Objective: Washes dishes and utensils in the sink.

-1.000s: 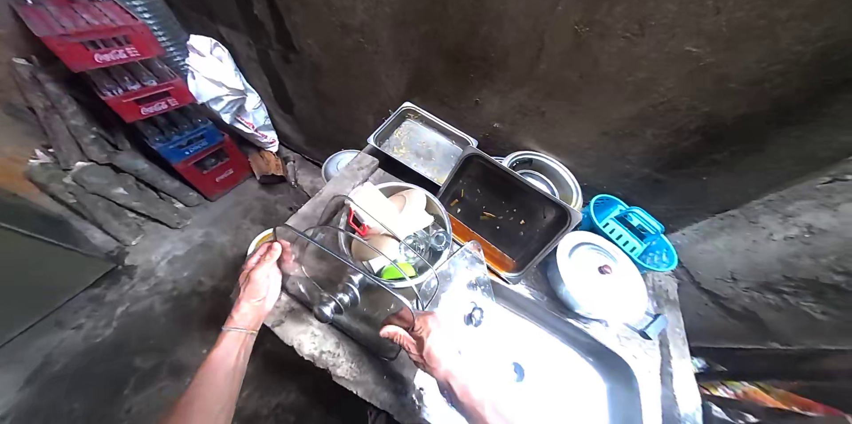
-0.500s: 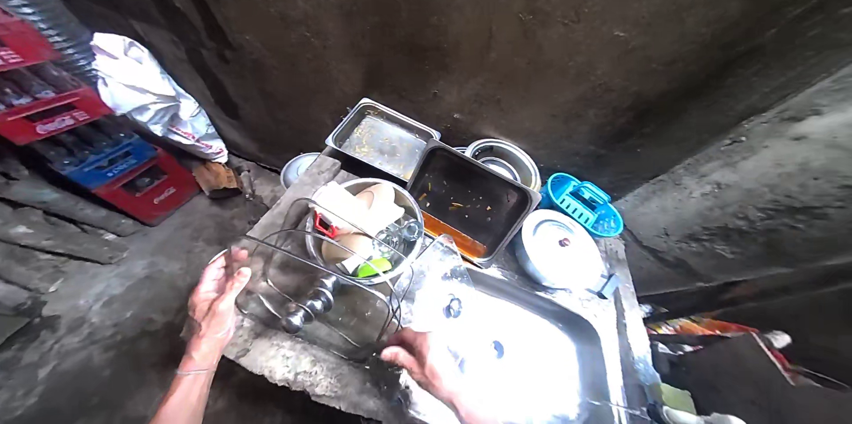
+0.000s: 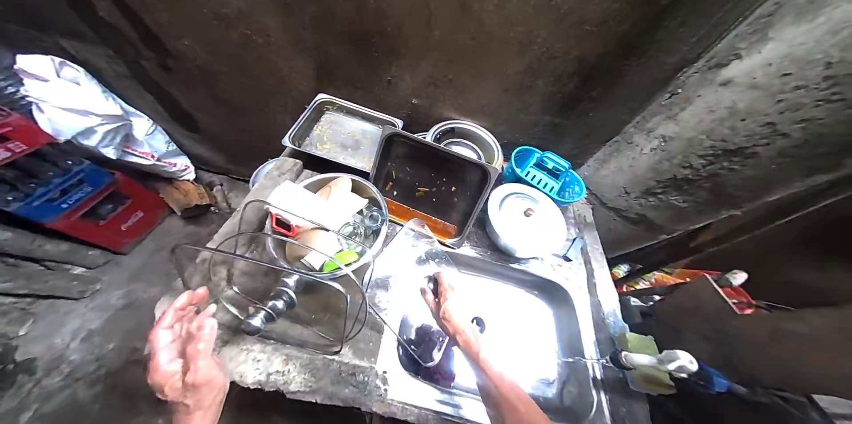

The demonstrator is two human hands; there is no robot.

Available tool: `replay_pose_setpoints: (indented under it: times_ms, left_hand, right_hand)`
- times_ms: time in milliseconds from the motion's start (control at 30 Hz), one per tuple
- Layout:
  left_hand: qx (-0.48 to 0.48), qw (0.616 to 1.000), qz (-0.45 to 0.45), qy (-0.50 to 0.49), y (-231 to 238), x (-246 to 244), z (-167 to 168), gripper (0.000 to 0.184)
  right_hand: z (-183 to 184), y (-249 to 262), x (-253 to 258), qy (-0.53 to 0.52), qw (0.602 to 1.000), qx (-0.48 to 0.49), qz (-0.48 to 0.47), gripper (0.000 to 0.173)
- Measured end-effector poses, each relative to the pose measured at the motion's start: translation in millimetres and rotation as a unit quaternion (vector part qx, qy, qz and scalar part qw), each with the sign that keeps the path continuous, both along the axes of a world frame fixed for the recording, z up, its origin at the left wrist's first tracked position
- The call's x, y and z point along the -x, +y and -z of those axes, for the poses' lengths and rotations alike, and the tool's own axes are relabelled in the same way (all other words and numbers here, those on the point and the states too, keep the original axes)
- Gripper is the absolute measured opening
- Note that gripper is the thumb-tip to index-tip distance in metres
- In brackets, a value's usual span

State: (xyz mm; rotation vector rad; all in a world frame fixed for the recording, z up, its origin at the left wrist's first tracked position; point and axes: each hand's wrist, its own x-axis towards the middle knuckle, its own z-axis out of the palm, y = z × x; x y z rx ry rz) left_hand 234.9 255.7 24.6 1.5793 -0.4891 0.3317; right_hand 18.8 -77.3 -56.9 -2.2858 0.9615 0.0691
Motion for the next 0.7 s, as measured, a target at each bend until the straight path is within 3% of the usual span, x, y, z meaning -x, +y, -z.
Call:
replay_pose_setpoints:
  times_ms: [200,333,433,533,600,700]
  left_hand:
    - [0.046,0.989,0.135,-0.044,-38,64,-24,0.039]
    - [-0.036,0.942,0.295,0.154,-99,132,-20,0.039]
    - [-0.109,0.849,0.357,0.373,-164,179,19,0.044]
    - [-0.063,0.75,0.398,0.525,-212,215,54,0.036]
    - [-0.055,0.73,0.386,0.561,-227,234,69,0.034]
    - [-0.026,0.739,0.338,0.582,-234,257,90,0.032]
  right_hand:
    - [-27,-24,67,-0.128,0.991,0.016,0.037,0.044]
    - [-34,-41,119,-0.121,0.992,0.019,0.021,0.043]
    - [-33,-52,151,-0.064,0.998,0.019,0.011,0.045]
    - [-28,-60,180,-0.021,0.999,0.025,0.019,0.046]
    - [-30,-65,200,0.001,0.999,0.038,0.027,0.049]
    - [-20,-70,237,-0.051,0.993,0.106,0.023,0.048]
